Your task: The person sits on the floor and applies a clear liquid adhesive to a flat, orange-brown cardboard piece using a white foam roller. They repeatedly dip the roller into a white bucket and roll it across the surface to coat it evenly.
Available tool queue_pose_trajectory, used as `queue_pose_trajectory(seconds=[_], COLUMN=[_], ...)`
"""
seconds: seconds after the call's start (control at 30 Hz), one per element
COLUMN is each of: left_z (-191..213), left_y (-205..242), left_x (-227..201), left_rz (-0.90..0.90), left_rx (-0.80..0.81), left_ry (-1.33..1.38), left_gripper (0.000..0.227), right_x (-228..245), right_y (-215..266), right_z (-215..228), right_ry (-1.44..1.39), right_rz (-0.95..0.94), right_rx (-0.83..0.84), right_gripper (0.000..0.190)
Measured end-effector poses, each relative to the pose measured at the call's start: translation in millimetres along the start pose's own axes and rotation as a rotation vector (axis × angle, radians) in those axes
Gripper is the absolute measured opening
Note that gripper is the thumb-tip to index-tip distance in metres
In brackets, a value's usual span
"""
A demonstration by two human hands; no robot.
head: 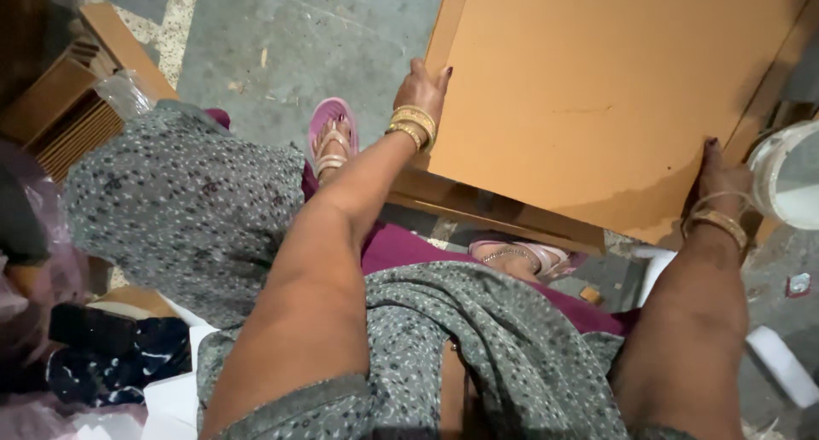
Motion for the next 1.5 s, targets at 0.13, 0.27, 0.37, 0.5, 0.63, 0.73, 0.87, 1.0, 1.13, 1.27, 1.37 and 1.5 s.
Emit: queue_pose_trajectory(seconds=[0.13,0.27,0.37,0.5,0.63,0.73,0.87,1.0,1.13,1.27,1.37,1.5], left_z=[5,13,17,11,16,24,28,15,9,7,15,31], left_y=[7,12,11,14,-1,-2,-6,-13,-22,-22,-24,-36], left_x=[-2,-6,-8,-5,-9,-27,-34,-19,-10,-14,-8,0], left_rz=[0.009,0.029,0.058,0.095,0.1,0.108,0.097,0.03,0.009,0.013,-0.002,-0.025], left_rx=[0.023,0.056,0.075,0.112,0.013,0.063,0.055,0.032,-0.01,0.029,0.028,0.067], left_ry=[0.022,0.053,0.038,0.014,0.231,0.339,0.165,0.137,0.057,0.084,0.018,0.021], left_gripper=[0.06,0.063,0.067,0.068,0.058,0.054,0.051,0.053,0.057,0.058,0.062,0.063], right_x=[-10,1,-12,23,55,50,26,1,-4,-28,-28,-10], right_y=[19,18,12,32,75,73,41,29,24,16,21,61], right_z=[8,17,6,28,49,45,32,13,9,-10,-16,-21], right_ry=[-0.211,-0.569,-0.613,-0.455,-0.299,-0.265,-0.175,-0.139,-0.137,-0.138,-0.188,-0.364], right_rz=[-0.039,0.175,-0.005,0.119,0.039,-0.228,-0.238,-0.214,-0.16,-0.164,-0.125,-0.203], right_rx=[-0.148,-0.235,-0.223,-0.221,-0.075,-0.052,-0.153,-0.162,-0.212,-0.099,-0.104,-0.056], right_gripper=[0.079,0.063,0.066,0.06,0.066,0.075,0.081,0.084,0.097,0.086,0.079,0.076])
Point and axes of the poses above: each hand's wrist, its own y-axis away from the middle knuckle, its own z-axis out of the back of the hand, x = y × z, the point moved 9 cm from there along -y, towards the middle knuckle, and after that the axes turned 1 degree about -z, right-handed, at the moved point
